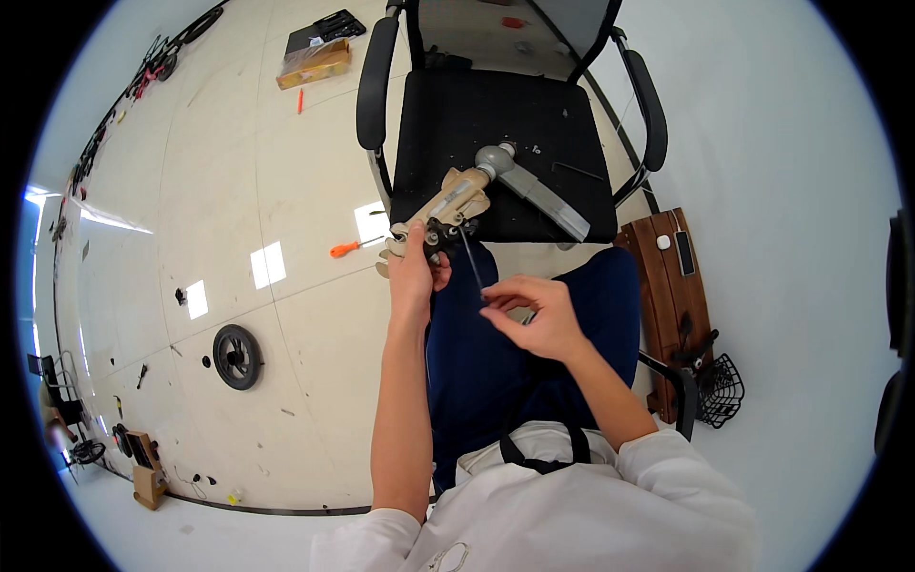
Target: The person sits with a mechanical assembly on their lap and uses both hands to manipulate small components, attaching and adjusting parts of the device. The person repeatedly handles the assembly, turning it over and making fine adjustments to the internal mechanisms.
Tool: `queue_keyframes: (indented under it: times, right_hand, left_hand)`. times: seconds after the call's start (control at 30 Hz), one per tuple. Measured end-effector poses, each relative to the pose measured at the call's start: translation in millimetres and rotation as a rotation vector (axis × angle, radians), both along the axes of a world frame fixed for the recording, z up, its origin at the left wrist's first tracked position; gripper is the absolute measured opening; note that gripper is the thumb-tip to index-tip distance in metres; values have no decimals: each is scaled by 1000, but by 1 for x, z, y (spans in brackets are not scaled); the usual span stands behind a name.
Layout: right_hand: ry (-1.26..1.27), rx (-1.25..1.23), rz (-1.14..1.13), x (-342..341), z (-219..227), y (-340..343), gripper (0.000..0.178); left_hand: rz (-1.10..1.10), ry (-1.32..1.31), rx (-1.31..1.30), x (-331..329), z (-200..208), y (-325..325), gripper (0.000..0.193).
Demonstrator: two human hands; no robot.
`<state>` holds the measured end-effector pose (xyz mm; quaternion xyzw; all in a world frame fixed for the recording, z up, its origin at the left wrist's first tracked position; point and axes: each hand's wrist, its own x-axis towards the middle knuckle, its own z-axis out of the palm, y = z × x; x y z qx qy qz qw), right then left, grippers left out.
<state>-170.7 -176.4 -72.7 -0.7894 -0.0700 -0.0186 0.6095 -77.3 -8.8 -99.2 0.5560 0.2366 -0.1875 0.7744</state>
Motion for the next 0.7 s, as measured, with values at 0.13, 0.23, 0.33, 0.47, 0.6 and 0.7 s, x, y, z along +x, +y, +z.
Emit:
queue_keyframes:
  times: [0.13,0.23,0.33,0.47,0.6,0.7]
  right_hand:
    - [68,136,27,8,-5,22,27]
    - [326,70,-54,13,-9,-23,38]
    - [129,15,-1136,-2,-86,-166,21]
    - [250,11,-762,-49,-75,-147,12]
    - [321,81,-645,-42,-88,-127,11]
    - [338,144,-537,-24,-80,-107,12]
  left_hand:
    - [-1,1,2,0,2,-1,38]
    - [2,8,2,-1,-5,3,38]
    - [3,-29,-14,1,-5,6,39]
    - [-64,18,58,-8,-5,4,35]
    - [-69,-4,53,-4,-1,3,34]
    - [-69,-28,12,-2,-5,5,36]
